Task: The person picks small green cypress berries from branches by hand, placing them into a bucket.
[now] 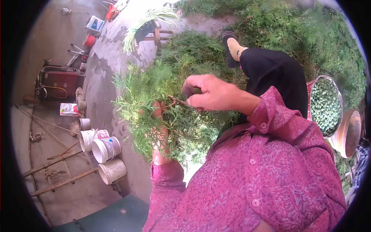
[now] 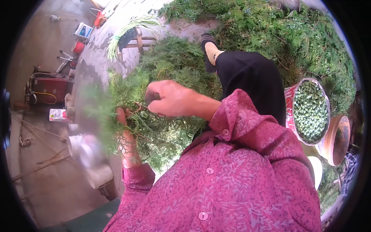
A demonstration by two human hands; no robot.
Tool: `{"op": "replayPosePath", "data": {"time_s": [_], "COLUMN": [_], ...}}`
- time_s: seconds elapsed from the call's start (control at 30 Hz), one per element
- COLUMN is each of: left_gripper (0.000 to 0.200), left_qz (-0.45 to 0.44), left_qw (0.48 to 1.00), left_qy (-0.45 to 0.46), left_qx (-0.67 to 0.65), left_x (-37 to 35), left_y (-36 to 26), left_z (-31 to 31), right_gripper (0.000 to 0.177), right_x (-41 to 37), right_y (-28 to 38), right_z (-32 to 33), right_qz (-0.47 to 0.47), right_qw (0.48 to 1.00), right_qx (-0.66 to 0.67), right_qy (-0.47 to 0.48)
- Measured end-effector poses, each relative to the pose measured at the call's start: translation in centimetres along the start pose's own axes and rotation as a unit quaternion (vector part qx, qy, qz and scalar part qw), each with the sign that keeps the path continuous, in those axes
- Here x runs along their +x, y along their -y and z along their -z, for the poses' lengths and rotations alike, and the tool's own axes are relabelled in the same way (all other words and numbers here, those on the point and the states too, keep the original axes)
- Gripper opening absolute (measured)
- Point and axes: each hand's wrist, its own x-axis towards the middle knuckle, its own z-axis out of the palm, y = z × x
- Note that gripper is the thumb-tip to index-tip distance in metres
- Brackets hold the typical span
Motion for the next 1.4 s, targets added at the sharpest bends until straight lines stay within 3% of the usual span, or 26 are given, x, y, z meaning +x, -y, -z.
{"op": "replayPosePath", "data": {"time_s": [0.03, 0.17, 0.23, 0.3, 0.37, 0.43, 0.5, 0.57, 0.63, 0.7, 0.73, 0.77, 0.8, 0.83, 0.87, 0.9, 0.93, 0.97, 1.03, 1.07, 1.2, 1.27, 1.33, 1.37, 1.4], "left_gripper": [0.023, 0.025, 0.027, 0.029, 0.029, 0.029, 0.028, 0.028, 0.022, 0.018, 0.017, 0.016, 0.018, 0.018, 0.02, 0.023, 0.027, 0.027, 0.029, 0.029, 0.026, 0.023, 0.027, 0.035, 0.045], "left_qz": [-0.006, -0.038, 0.0, 0.014, 0.043, 0.003, 0.036, 0.07, -0.041, -0.054, -0.034, -0.012, 0.074, 0.073, 0.087, 0.101, -0.098, -0.099, 0.026, 0.041, 0.039, -0.044, -0.051, -0.058, 0.039], "left_qw": [1.0, 0.998, 0.999, 0.993, 0.985, 0.995, 0.994, 0.991, 0.998, 0.996, 0.999, 0.994, 0.981, 0.98, 0.969, 0.953, 0.978, 0.978, 0.993, 0.994, 0.993, 0.991, 0.983, 0.969, 0.972], "left_qy": [-0.005, 0.009, 0.012, 0.011, 0.025, 0.031, 0.026, 0.021, 0.045, 0.019, 0.029, 0.037, 0.045, 0.046, 0.103, 0.16, 0.129, 0.129, 0.116, 0.099, 0.111, 0.121, 0.157, 0.193, 0.208], "left_qx": [-0.003, -0.053, -0.03, -0.113, -0.162, -0.095, -0.104, -0.113, 0.031, 0.068, -0.016, -0.101, -0.176, -0.178, -0.208, -0.237, 0.13, 0.13, 0.014, 0.013, 0.018, 0.027, 0.084, 0.139, 0.1], "left_x": [-0.2, 0.2, 0.3, 0.0, 0.4, 0.1, 0.3, 0.5, 0.7, 0.8, 0.7, 0.5, 1.3, 1.5, 1.6, 1.6, 0.6, 0.4, 0.2, 0.0, 0.9, 0.9, 0.8, 0.8, 0.7], "left_y": [-0.1, 1.1, 1.9, 2.5, 3.6, 2.9, 2.1, 2.1, 2.7, 2.9, 2.5, 2.3, 3.3, 3.8, 3.9, 3.0, 1.4, 1.2, 0.9, 0.3, 1.6, 1.9, 1.1, 0.5, -0.1], "left_z": [-0.3, -0.2, 0.3, 0.2, 0.8, 0.5, 0.8, 0.9, 0.9, 0.5, 0.2, -0.1, 0.7, 0.9, 1.0, 0.6, -0.3, -0.6, -1.1, -1.4, -0.8, -1.0, -1.1, -1.2, -1.4], "right_gripper": [0.02, 0.022, 0.026, 0.024, 0.022, 0.021, 0.016, 0.018, 0.022, 0.022, 0.014, 0.014, 0.014, 0.016, 0.018, 0.018, 0.019, 0.019, 0.019, 0.019, 0.016, 0.016, 0.016, 0.017, 0.017], "right_x": [0.2, -0.1, -0.1, -0.1, 0.1, 0.3, 0.0, -1.0, -1.7, -2.1, -1.8, -1.5, -1.0, -0.6, -0.3, -0.3, -0.3, -0.3, -0.3, -0.3, -0.4, -0.3, -0.3, -0.3, -0.4], "right_y": [-0.3, 0.3, -0.2, -0.3, -0.6, -0.6, -0.1, 1.1, 2.5, 3.8, 3.8, 3.3, 2.2, 1.4, 1.2, 1.1, 1.1, 1.1, 0.8, 0.4, 0.7, 0.9, 1.0, 1.1, 1.0], "right_z": [-0.5, -2.0, -2.5, -3.0, -3.1, -2.9, -1.9, -1.4, -1.4, -1.3, -0.5, 0.1, 0.5, 0.8, 0.7, 0.5, 0.3, 0.2, 0.3, 0.5, 0.3, 0.1, -0.2, -0.4, -0.5], "right_qz": [0.074, 0.06, 0.074, 0.11, 0.111, 0.113, 0.053, 0.036, 0.019, 0.013, -0.069, -0.07, -0.071, -0.068, -0.083, -0.081, -0.088, -0.095, -0.093, -0.092, -0.12, -0.112, -0.105, -0.082, -0.058], "right_qw": [0.989, 0.978, 0.962, 0.93, 0.929, 0.928, 0.986, 0.993, 0.996, 0.997, 0.987, 0.987, 0.952, 0.883, 0.868, 0.869, 0.862, 0.855, 0.867, 0.869, 0.876, 0.893, 0.908, 0.95, 0.978], "right_qx": [-0.128, -0.199, -0.258, -0.341, -0.34, -0.339, -0.158, -0.107, -0.053, 0.0, 0.103, 0.101, 0.285, 0.459, 0.488, 0.487, 0.498, 0.509, 0.489, 0.485, 0.467, 0.437, 0.406, 0.3, 0.191], "right_qy": [-0.029, -0.031, -0.045, -0.085, -0.095, -0.105, -0.007, 0.031, 0.073, 0.08, 0.103, 0.099, 0.082, 0.063, 0.031, 0.032, 0.03, 0.028, 0.028, 0.029, 0.003, -0.005, -0.014, -0.035, -0.056]}}
